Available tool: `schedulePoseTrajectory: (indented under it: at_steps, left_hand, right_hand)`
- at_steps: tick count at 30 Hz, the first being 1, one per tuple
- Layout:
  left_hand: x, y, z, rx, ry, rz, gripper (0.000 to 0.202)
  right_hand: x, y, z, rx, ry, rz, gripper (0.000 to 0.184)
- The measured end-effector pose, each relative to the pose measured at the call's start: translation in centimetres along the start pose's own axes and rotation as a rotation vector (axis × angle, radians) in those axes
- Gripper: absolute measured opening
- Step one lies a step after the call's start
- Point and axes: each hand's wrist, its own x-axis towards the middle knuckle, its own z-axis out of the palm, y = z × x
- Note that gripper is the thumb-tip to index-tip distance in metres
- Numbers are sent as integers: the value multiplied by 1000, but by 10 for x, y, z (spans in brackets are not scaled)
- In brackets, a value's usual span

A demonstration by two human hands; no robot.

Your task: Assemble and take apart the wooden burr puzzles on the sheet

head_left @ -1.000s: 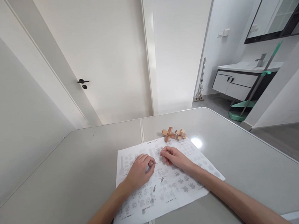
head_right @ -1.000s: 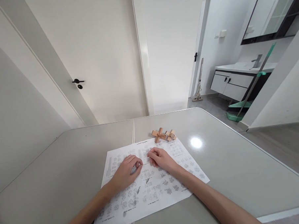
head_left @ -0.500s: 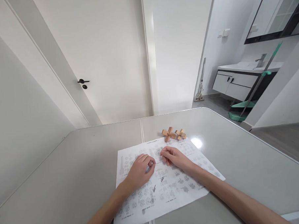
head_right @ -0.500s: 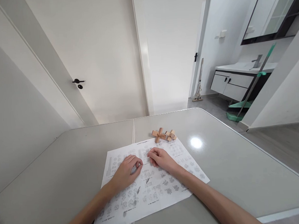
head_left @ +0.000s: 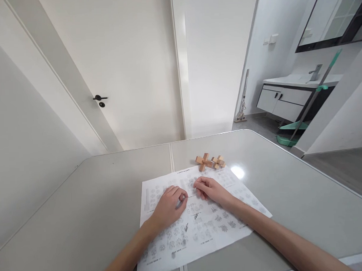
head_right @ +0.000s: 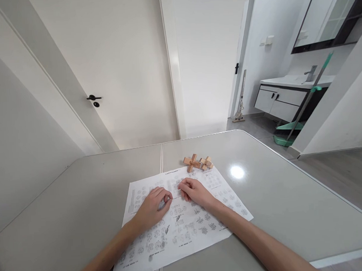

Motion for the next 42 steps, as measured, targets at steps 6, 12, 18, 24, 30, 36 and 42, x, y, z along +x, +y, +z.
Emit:
schedulePoseTrajectory:
  at_steps: [6, 12, 18, 24, 30, 36, 42]
  left_hand:
    - [1, 1, -1, 2, 0, 2, 13]
    - [0, 0, 0, 2, -2, -1, 13]
    - [0, 0, 0, 4, 13, 1, 13]
    - [0, 2, -2, 5, 8, -5, 13]
    - [0, 1, -1, -1, 6, -2, 13]
    - [-1, 0, -1, -2, 6, 0, 13]
    - [-1, -1, 0, -11, 12, 6, 13]
  right_hand:
    - [0, 0, 0, 1, -2, -3, 36]
    - [-1, -2, 1, 10, -1, 0, 37]
    - [1, 1, 0, 4, 3, -3, 37]
    - [0, -2, 1, -39, 11, 5, 40]
    - [0, -2, 1, -33, 4, 1, 41]
    - [1, 1, 0, -10, -3, -1, 39]
    - [1, 0, 1, -12, 0, 2, 41]
